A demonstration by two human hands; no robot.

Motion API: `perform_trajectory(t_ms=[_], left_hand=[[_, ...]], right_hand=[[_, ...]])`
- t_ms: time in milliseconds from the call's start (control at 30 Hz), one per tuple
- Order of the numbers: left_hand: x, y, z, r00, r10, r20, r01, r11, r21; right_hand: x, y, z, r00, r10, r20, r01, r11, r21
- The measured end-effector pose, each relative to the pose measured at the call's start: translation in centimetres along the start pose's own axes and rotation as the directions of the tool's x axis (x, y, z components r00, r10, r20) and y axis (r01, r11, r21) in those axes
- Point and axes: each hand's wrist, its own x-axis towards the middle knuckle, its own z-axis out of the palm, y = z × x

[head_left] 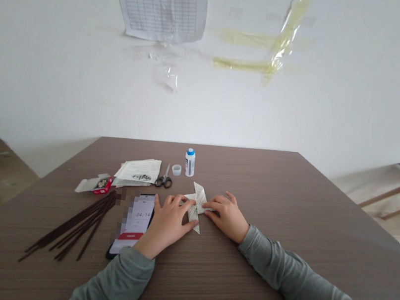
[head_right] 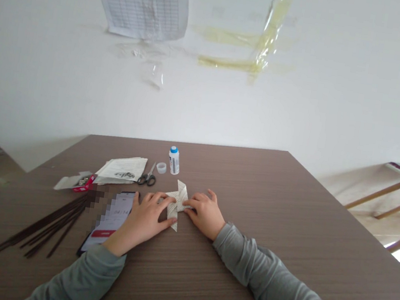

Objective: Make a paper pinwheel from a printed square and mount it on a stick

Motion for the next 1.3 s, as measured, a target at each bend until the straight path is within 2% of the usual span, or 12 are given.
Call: perform_trajectory(t_ms=[367, 567, 867, 1300], left_hand=[[-0.09, -0.08, -0.19, 0.999, 0.02, 0.032, -0.02, 1.0, -0.01], [-0.01, -0.16, -0.04, 1.0, 0.018, 0.01, -0.017, 1.0, -0.024], [0.16, -0.33, 0.24, 1.0, 0.006, -0.017, -0.006, 0.999, -0.043], [0.14, -0.16, -0.34, 0.999, -0.004, 0.053, 0.005, 1.0, -0.01]], right_hand=[[-0.01, 0.06, 0.04, 1.0, -0.011, -0.018, 0.01, 1.0, -0.012], [-0.04, -0.32, -0.35, 1.0, 0.013, 0.017, -0.014, 1.0, 0.011], [0.02, -0.04, 0.07, 1.0, 0.014, -0.005, -0.014, 1.0, -0.005], [0.06, -0.04, -0.04, 1.0, -0.008, -0.025, 0.008, 1.0, -0.005]])
